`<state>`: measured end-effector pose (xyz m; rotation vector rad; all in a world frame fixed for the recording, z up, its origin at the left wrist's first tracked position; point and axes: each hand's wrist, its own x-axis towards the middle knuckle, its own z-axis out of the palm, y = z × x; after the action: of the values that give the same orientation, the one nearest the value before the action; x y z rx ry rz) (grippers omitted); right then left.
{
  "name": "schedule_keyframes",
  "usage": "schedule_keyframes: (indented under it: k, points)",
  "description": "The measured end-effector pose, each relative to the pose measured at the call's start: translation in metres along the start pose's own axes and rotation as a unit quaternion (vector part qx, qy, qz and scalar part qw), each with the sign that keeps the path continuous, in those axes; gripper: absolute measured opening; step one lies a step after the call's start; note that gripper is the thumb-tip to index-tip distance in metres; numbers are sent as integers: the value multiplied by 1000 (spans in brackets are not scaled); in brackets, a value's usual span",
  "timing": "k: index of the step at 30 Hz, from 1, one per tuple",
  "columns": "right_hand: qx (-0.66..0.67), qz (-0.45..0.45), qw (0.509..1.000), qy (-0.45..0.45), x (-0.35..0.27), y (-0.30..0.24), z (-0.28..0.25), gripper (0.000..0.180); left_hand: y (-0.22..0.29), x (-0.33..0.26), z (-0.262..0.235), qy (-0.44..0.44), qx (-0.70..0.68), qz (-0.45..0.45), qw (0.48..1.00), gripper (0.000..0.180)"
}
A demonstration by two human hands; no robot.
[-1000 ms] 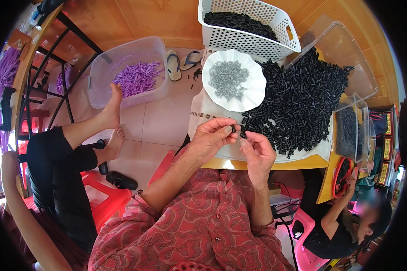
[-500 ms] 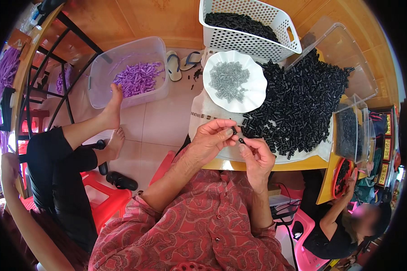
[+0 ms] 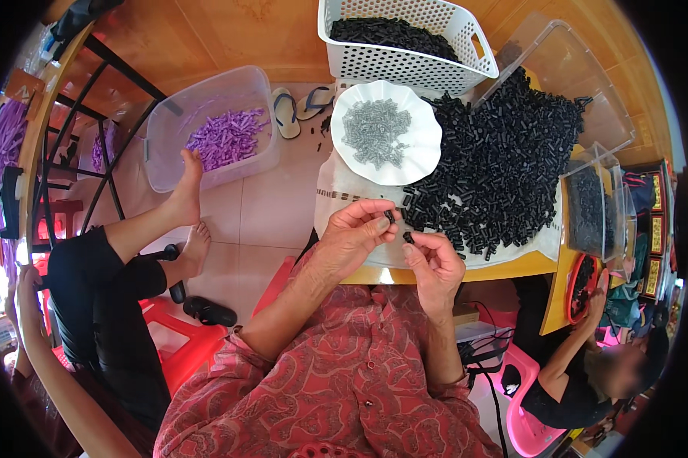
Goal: The person assembles small plastic components by fitting small black pieces together by hand.
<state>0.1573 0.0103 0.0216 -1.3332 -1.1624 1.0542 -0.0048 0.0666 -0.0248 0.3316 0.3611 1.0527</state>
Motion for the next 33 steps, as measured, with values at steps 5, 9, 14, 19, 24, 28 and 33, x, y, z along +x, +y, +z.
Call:
schedule_keyframes:
  k: [5,9,14,19,24,28,33]
  points:
    - [1,0,1000,7,-1,-1,-1,19,2,1,1,12,-23,-29,999,25]
    - [2,-2,1000,9,-1,-4,3,19,4,-1,-3,17,-31,-31,999,25]
    - [-11,-9,1000,9,-1,-2,0,19,3,0,-3,17,-30,-36,999,24]
    - [-7,-7,1000,13,-2,-1,-1,19,2,-3,4,12,4,-20,1000,22]
    - [-7,-5,1000,13,-2,-1,-3,18,-3,-3,11,6,77,12,997,22]
    - [-12,-1,1000,7,-3,0,-3,17,-5,-3,12,-19,145,71,987,23]
    - [-10,3,1000,3,-3,1,-4,17,-2,-5,10,-17,242,64,968,31]
